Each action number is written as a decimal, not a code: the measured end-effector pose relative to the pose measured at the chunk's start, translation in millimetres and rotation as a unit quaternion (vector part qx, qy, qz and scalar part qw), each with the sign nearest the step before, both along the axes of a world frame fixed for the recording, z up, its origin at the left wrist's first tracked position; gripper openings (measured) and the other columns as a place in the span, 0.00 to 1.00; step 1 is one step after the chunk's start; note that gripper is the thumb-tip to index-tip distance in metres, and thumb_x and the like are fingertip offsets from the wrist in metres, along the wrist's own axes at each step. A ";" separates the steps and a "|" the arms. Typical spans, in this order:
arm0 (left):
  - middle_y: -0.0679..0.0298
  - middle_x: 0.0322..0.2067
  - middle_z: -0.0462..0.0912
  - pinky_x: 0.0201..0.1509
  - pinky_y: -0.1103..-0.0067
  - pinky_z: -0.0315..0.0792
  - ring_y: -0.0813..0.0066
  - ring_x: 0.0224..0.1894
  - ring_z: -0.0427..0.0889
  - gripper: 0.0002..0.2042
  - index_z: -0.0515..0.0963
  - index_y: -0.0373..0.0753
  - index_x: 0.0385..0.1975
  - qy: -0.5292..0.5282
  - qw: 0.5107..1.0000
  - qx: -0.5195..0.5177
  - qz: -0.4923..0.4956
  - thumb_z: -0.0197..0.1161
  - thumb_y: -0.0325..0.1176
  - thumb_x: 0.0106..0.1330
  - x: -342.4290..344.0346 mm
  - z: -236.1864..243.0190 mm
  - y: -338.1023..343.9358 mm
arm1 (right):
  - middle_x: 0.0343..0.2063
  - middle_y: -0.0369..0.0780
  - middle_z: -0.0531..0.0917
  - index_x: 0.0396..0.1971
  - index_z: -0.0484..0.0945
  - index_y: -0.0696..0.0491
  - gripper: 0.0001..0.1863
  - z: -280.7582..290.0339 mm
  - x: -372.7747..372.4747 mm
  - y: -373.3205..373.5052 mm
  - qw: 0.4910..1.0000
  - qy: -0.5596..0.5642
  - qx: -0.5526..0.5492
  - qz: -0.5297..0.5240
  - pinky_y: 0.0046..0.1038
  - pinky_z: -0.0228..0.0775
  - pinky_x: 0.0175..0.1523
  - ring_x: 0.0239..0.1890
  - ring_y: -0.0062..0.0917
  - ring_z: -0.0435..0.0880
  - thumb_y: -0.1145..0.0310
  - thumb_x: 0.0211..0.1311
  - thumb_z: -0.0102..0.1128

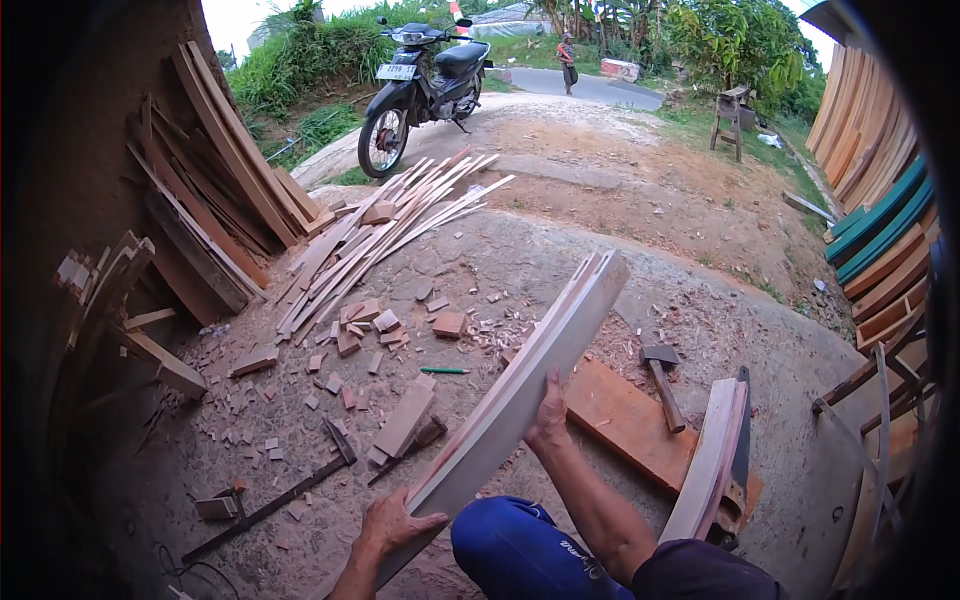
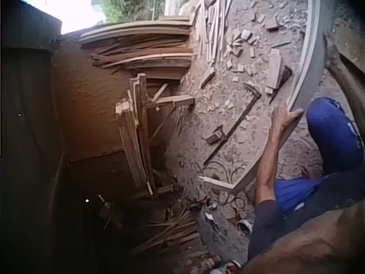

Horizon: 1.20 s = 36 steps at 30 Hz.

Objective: The person shapes a wooden joint using a chisel and a small axe. They alternate between striking the chisel with the axe to remove wood from a pre-cut slot and using the axe head directly to shave down the sides of the joint.

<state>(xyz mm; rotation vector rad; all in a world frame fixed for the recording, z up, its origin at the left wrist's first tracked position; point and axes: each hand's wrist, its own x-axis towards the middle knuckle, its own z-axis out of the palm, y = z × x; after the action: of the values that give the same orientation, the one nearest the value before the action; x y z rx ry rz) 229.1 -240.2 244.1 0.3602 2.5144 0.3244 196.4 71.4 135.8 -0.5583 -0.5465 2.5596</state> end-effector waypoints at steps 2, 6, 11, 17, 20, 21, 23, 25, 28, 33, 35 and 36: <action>0.42 0.49 0.85 0.61 0.58 0.74 0.45 0.55 0.84 0.48 0.75 0.35 0.56 -0.042 0.999 -0.031 0.006 0.71 0.73 0.47 18.1 -29.6 -7.5 | 0.49 0.43 0.82 0.62 0.71 0.50 0.40 -50.8 15.3 -7.8 0.994 -0.089 -0.062 0.006 0.46 0.75 0.61 0.52 0.39 0.81 0.29 0.73 0.36; 0.39 0.45 0.85 0.54 0.53 0.77 0.37 0.49 0.85 0.45 0.73 0.32 0.55 0.007 0.999 -0.038 -0.019 0.73 0.67 0.50 73.0 -84.9 -27.2 | 0.57 0.44 0.78 0.68 0.67 0.50 0.48 -129.1 61.9 -29.6 0.986 -0.142 -0.090 0.002 0.46 0.71 0.65 0.58 0.39 0.77 0.23 0.66 0.39; 0.42 0.40 0.84 0.46 0.54 0.79 0.40 0.43 0.85 0.33 0.73 0.35 0.49 0.072 0.996 0.044 -0.024 0.74 0.55 0.53 128.8 -151.6 -57.0 | 0.58 0.42 0.78 0.68 0.68 0.47 0.55 -165.0 99.2 -42.9 0.977 -0.209 -0.042 -0.018 0.45 0.71 0.64 0.59 0.39 0.77 0.15 0.55 0.42; 0.46 0.37 0.84 0.46 0.58 0.79 0.43 0.41 0.85 0.19 0.80 0.39 0.39 0.108 0.991 0.026 -0.078 0.71 0.45 0.55 177.4 -215.0 -80.9 | 0.59 0.41 0.77 0.70 0.67 0.44 0.57 -182.9 125.2 -42.3 0.978 -0.204 -0.009 0.036 0.44 0.69 0.65 0.60 0.37 0.75 0.12 0.53 0.38; 0.47 0.35 0.84 0.44 0.58 0.79 0.44 0.40 0.85 0.19 0.80 0.39 0.40 0.153 0.984 0.012 -0.090 0.71 0.45 0.54 175.3 -215.5 -94.3 | 0.58 0.40 0.77 0.69 0.67 0.44 0.57 -189.0 113.4 -50.6 0.971 -0.183 -0.113 0.104 0.44 0.69 0.65 0.60 0.36 0.74 0.12 0.53 0.37; 0.47 0.35 0.84 0.44 0.58 0.79 0.44 0.40 0.85 0.20 0.80 0.39 0.40 0.172 0.981 0.008 -0.086 0.71 0.45 0.54 169.8 -211.6 -97.0 | 0.57 0.40 0.77 0.68 0.68 0.44 0.56 -188.9 104.1 -54.7 0.977 -0.151 -0.097 0.111 0.44 0.69 0.64 0.59 0.36 0.74 0.12 0.53 0.36; 0.48 0.34 0.84 0.43 0.58 0.79 0.45 0.39 0.85 0.20 0.80 0.39 0.41 0.202 0.977 0.012 -0.060 0.72 0.45 0.54 156.9 -201.4 -99.1 | 0.55 0.39 0.78 0.65 0.70 0.44 0.55 -186.2 73.2 -74.2 0.973 -0.196 -0.079 0.089 0.45 0.70 0.63 0.58 0.36 0.75 0.12 0.54 0.36; 0.49 0.33 0.83 0.42 0.58 0.78 0.45 0.38 0.84 0.22 0.79 0.38 0.42 0.213 0.976 0.049 -0.011 0.72 0.45 0.53 145.1 -194.0 -96.9 | 0.53 0.39 0.78 0.64 0.71 0.44 0.54 -182.0 48.8 -84.1 0.977 -0.194 -0.031 0.087 0.45 0.70 0.62 0.57 0.35 0.75 0.12 0.55 0.35; 0.48 0.35 0.82 0.45 0.56 0.77 0.44 0.40 0.83 0.26 0.76 0.36 0.47 0.176 0.982 0.064 0.000 0.73 0.46 0.52 143.2 -190.8 -95.8 | 0.52 0.38 0.78 0.63 0.71 0.43 0.54 -181.0 48.5 -85.5 0.979 -0.164 -0.062 0.108 0.45 0.70 0.62 0.55 0.36 0.75 0.11 0.53 0.36; 0.53 0.78 0.51 0.83 0.61 0.38 0.58 0.80 0.45 0.50 0.51 0.53 0.79 -0.188 0.980 -0.066 -0.008 0.68 0.64 0.61 157.7 -210.8 -97.1 | 0.51 0.38 0.78 0.61 0.73 0.40 0.54 -185.3 108.7 -70.7 0.963 -0.219 -0.097 0.121 0.46 0.69 0.62 0.54 0.36 0.75 0.10 0.50 0.36; 0.53 0.77 0.52 0.82 0.61 0.40 0.57 0.79 0.46 0.49 0.52 0.52 0.78 -0.133 0.990 -0.036 -0.015 0.68 0.64 0.60 159.9 -215.0 -99.6 | 0.53 0.38 0.78 0.64 0.71 0.41 0.51 -175.4 113.2 -60.6 0.977 -0.183 -0.036 0.102 0.46 0.70 0.61 0.55 0.36 0.75 0.14 0.54 0.41; 0.53 0.76 0.52 0.81 0.61 0.40 0.57 0.78 0.47 0.49 0.52 0.52 0.78 -0.111 0.993 -0.027 -0.016 0.68 0.63 0.60 161.9 -215.3 -100.1 | 0.54 0.38 0.78 0.65 0.70 0.41 0.50 -167.2 110.1 -52.9 0.979 -0.183 -0.012 0.089 0.46 0.71 0.61 0.56 0.36 0.75 0.16 0.56 0.43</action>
<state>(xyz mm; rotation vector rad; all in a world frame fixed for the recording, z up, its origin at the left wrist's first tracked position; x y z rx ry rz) 391.0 -340.2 28.8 0.3250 2.2924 0.2671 306.5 18.6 -31.4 -1.0434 -0.7193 2.6449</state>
